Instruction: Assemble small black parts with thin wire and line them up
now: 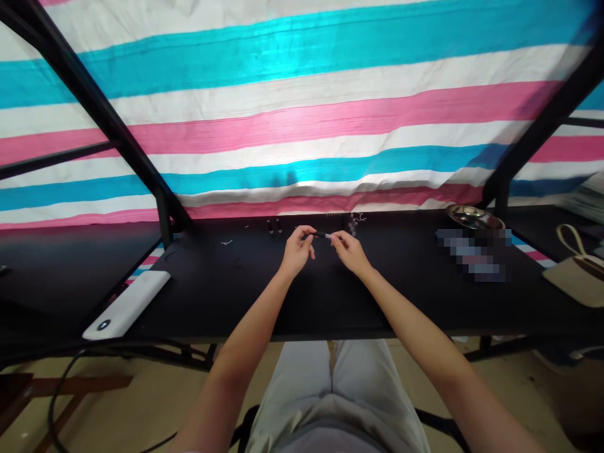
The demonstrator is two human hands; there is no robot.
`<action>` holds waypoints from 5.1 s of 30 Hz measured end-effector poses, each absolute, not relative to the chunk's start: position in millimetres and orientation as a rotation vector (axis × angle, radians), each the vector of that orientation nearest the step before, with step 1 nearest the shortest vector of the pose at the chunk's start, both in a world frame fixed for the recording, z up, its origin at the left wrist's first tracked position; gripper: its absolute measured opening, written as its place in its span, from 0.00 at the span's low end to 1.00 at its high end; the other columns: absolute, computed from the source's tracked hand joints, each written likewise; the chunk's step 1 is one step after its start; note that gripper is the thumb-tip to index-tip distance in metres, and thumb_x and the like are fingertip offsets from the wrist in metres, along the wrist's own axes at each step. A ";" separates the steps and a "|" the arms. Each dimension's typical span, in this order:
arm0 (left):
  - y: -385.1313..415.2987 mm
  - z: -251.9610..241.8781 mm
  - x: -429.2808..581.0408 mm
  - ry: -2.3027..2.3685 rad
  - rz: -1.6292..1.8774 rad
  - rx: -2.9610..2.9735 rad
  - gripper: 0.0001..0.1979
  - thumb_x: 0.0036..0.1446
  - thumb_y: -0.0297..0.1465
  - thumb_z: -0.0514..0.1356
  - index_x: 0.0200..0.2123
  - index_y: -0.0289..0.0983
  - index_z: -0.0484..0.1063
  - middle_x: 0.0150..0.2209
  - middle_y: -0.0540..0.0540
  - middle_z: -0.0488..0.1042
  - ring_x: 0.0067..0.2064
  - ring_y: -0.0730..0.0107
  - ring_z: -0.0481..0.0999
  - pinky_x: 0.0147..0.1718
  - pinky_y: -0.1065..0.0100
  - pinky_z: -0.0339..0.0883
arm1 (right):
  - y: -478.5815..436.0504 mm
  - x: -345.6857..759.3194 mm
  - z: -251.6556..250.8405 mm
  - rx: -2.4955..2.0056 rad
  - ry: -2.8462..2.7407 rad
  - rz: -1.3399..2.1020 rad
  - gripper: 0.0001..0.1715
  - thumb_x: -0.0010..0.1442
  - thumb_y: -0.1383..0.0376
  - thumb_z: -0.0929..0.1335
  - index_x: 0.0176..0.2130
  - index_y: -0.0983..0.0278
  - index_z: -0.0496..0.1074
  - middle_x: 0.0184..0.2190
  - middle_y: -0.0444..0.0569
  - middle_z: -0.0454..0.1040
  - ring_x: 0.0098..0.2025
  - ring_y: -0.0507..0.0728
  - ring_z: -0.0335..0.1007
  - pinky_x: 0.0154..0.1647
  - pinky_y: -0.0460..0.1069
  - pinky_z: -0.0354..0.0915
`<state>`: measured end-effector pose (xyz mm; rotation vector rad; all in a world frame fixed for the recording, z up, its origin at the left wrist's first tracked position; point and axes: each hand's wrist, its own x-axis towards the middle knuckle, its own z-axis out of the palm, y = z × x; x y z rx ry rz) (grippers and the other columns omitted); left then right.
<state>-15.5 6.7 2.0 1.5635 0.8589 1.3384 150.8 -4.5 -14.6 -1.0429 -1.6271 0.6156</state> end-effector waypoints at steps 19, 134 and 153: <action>9.9 -1.8 -20.1 0.926 1.335 1.674 0.11 0.56 0.35 0.54 0.41 0.36 0.62 0.35 0.48 0.72 0.15 0.85 0.66 0.15 0.77 0.59 | -1.5 148.6 -19.4 -0.990 -1.500 0.791 0.17 0.54 0.51 0.65 0.32 0.63 0.66 0.23 0.41 0.63 0.19 0.47 0.55 0.17 0.44 0.52; 76.4 22.4 -65.9 2.208 0.447 2.124 0.12 0.54 0.26 0.52 0.44 0.36 0.65 0.43 0.34 0.72 0.46 0.52 0.72 0.40 0.59 0.64 | 7.4 206.7 -7.0 -1.582 -1.651 0.020 0.17 0.59 0.58 0.60 0.32 0.62 0.73 0.28 0.48 0.74 0.30 0.54 0.68 0.33 0.46 0.59; 3.0 -1.6 -20.4 0.896 1.390 1.605 0.11 0.54 0.38 0.55 0.35 0.37 0.57 0.37 0.48 0.68 0.16 0.88 0.63 0.15 0.78 0.59 | -15.0 156.8 -8.9 -1.145 -1.823 0.242 0.19 0.61 0.55 0.58 0.43 0.62 0.68 0.31 0.47 0.70 0.24 0.50 0.61 0.30 0.46 0.62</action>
